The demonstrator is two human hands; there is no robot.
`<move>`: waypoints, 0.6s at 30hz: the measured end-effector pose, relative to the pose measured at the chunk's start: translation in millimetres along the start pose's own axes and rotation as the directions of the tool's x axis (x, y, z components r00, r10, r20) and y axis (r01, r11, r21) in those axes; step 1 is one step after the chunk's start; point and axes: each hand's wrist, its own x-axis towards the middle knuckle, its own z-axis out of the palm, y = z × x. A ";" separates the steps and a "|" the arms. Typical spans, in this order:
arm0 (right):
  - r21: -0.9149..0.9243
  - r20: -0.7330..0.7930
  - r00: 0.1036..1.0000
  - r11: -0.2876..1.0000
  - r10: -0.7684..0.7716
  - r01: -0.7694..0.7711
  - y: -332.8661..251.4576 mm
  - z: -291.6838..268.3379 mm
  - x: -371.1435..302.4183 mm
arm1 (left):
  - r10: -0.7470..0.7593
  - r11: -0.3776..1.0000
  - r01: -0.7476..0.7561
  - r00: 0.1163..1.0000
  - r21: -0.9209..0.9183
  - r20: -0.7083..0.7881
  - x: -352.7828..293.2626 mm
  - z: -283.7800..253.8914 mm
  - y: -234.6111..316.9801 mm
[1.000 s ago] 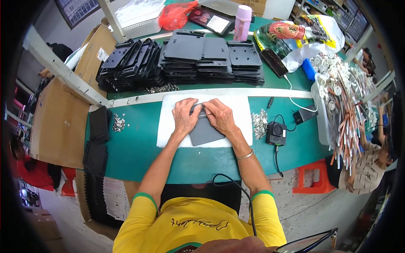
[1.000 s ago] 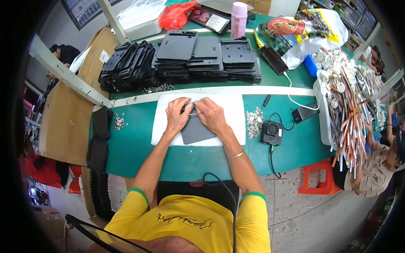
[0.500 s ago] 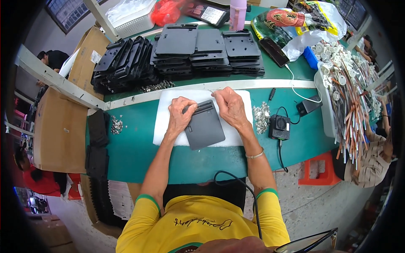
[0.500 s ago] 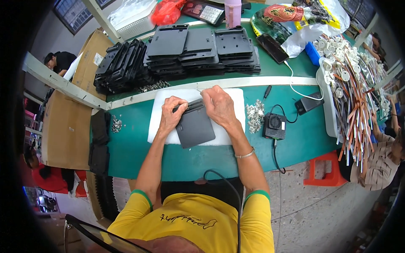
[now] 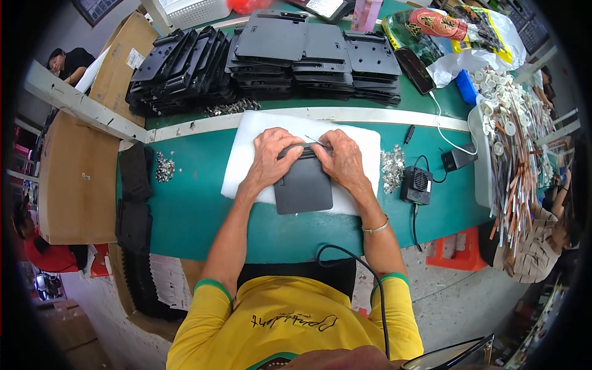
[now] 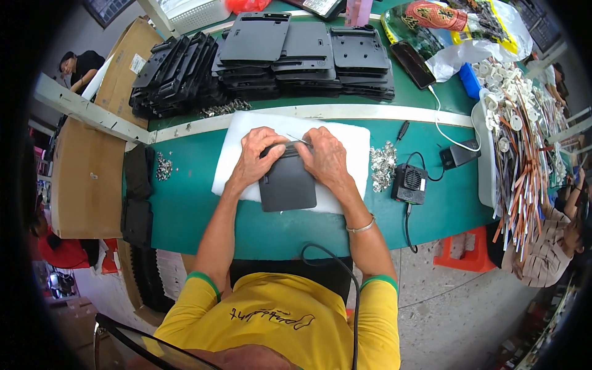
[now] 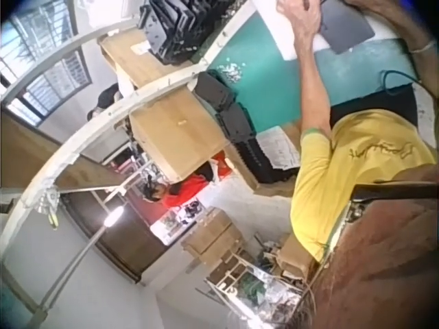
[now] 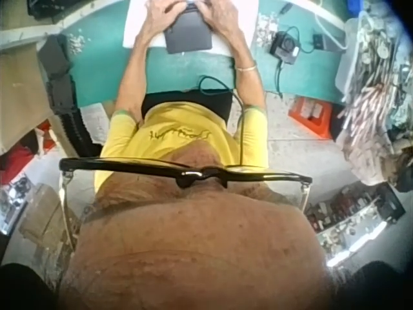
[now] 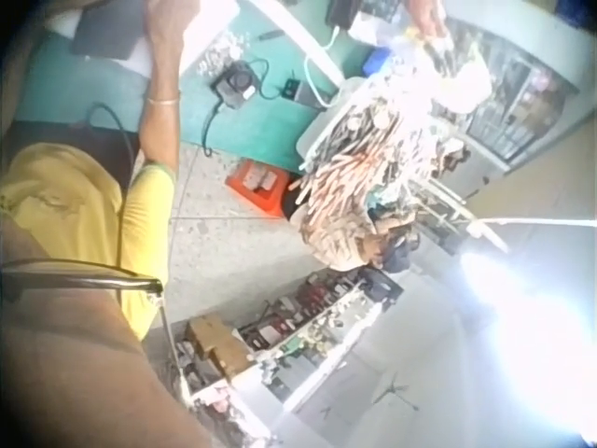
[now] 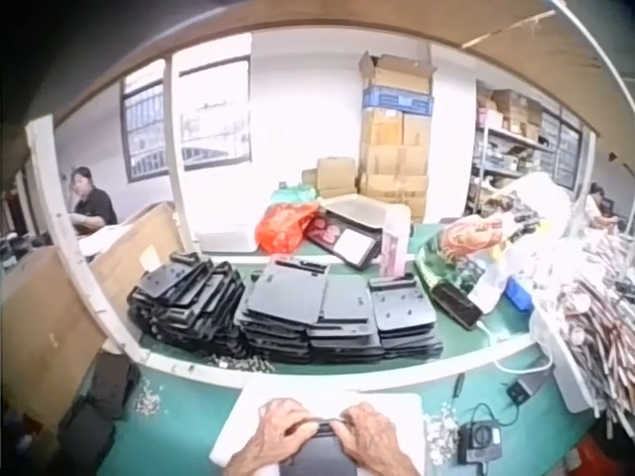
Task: The person assembles small metal pins into plastic housings by hand at a factory workbench.
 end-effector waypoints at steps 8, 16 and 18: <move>0.246 0.129 0.956 0.926 0.263 -0.288 -7.3 -4.7 2.4 | -0.030 0.997 0.024 0.995 0.072 0.090 -2.7 -19.1 3.3; -0.113 -0.076 0.992 0.989 -0.104 0.095 -17.3 -11.1 -2.5 | -0.012 0.995 0.004 0.997 0.096 0.081 -3.9 -12.6 -3.5; -0.113 -0.057 0.988 0.984 -0.147 0.140 -18.7 -12.8 -2.5 | -0.022 0.996 0.013 0.995 0.088 0.096 -3.1 -12.3 -4.1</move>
